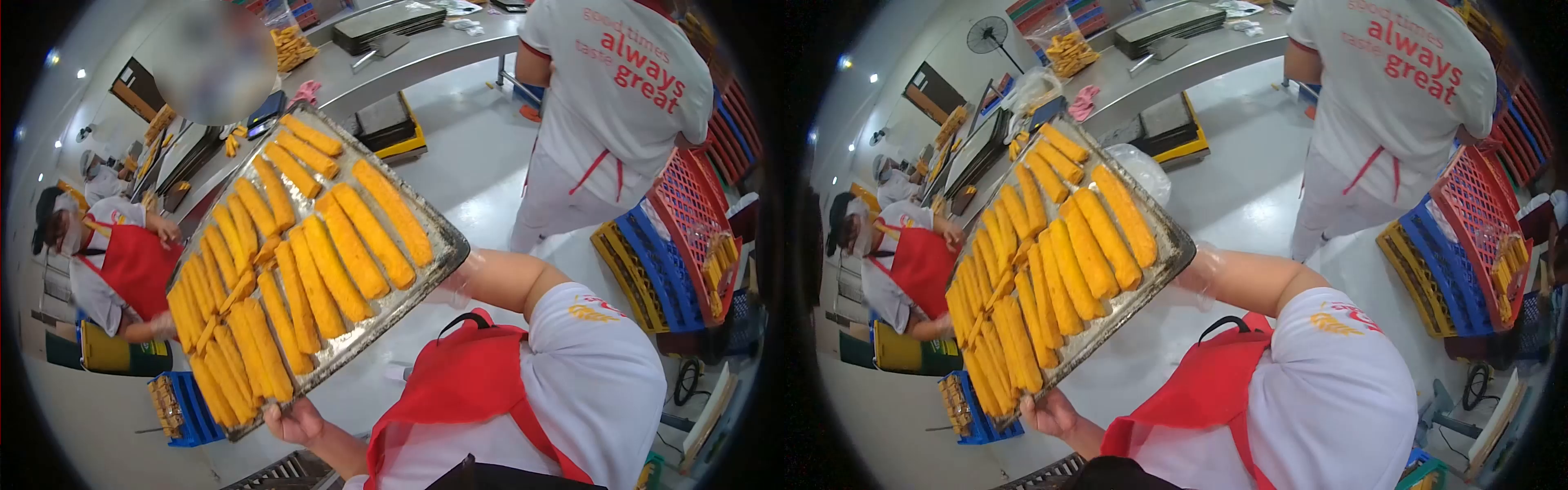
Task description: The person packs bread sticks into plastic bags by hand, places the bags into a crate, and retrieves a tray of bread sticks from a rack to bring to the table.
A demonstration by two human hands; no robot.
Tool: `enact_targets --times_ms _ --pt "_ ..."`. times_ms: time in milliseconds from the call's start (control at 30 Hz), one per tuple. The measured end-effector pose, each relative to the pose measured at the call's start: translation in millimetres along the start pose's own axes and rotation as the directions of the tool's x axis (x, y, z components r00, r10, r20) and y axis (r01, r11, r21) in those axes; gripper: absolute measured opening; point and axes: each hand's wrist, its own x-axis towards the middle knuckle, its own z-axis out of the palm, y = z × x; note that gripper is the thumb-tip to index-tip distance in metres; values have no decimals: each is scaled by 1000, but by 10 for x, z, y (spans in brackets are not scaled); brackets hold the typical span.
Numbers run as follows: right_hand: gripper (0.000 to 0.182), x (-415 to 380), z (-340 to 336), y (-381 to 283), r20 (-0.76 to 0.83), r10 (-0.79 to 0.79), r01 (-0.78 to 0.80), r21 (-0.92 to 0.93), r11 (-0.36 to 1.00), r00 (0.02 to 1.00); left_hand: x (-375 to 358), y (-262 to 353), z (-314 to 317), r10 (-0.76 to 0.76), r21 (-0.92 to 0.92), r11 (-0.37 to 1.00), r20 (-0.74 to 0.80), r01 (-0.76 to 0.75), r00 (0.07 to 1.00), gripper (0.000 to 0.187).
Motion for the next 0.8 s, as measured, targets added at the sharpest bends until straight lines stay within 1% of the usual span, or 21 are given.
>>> enact_targets --times_ms 67,100,167,200,233,267,300,333,367,400,433,467,500,567,633,700,733,800 --pt "22 -94 94 -79 -53 -46 45 -23 999 998 75 5 -88 -80 -145 986 41 85 996 59" --pt "22 -167 141 -106 -88 -69 66 -34 997 994 103 5 -116 -89 -155 983 49 96 995 59" --pt "21 -324 220 -129 -158 -117 110 -56 992 980 199 14 -170 -157 -202 961 164 189 974 56" --pt "20 -456 227 -116 -207 -140 129 -67 989 968 218 33 -213 -169 -242 947 183 211 968 56" --pt "20 -622 184 -79 -251 -153 140 -68 988 956 224 48 -240 -177 -243 943 208 226 962 56" --pt "20 -784 129 -42 -296 -171 156 -74 985 940 234 67 -259 -166 -232 950 189 208 968 56" --pt "17 -898 -76 -50 -280 -171 158 -69 985 945 225 -30 -201 -133 -232 958 171 171 976 56" --pt "15 -1007 -291 -65 -263 -170 159 -64 985 950 245 8 -223 -177 -254 942 185 221 967 57" --pt "11 -1150 -304 -23 -247 -138 133 -36 990 959 272 17 -211 -192 -260 935 204 243 960 57" --pt "11 -1284 -312 66 -263 -159 154 -39 987 952 281 38 -213 -194 -236 942 199 239 961 57" --pt "10 -1424 -303 169 -336 -200 188 -66 980 921 292 64 -238 -194 -213 949 190 233 962 57" --pt "11 -1547 -248 244 -404 -238 217 -97 971 883 344 78 -304 -224 -269 917 264 295 938 55" --pt "11 -1651 -267 321 -416 -253 229 -106 968 873 381 93 -360 -235 -279 909 273 311 933 55" --pt "10 -1839 -421 489 -484 -378 340 -168 925 789 479 37 -440 -199 -271 923 272 274 942 54" --pt "11 -2089 -409 608 -647 -423 355 -241 903 634 578 33 -491 -206 -281 915 296 291 933 54" --pt "11 -2415 -667 854 -753 -461 369 -306 878 470 658 -7 -555 -189 -278 918 323 284 927 54" --pt "11 -2624 -788 1031 -777 -486 361 -354 863 400 676 -6 -573 -214 -309 894 340 324 916 53" --pt "12 -3027 -967 1431 -818 -514 358 -412 838 259 696 -32 -590 -226 -303 894 333 331 915 53"
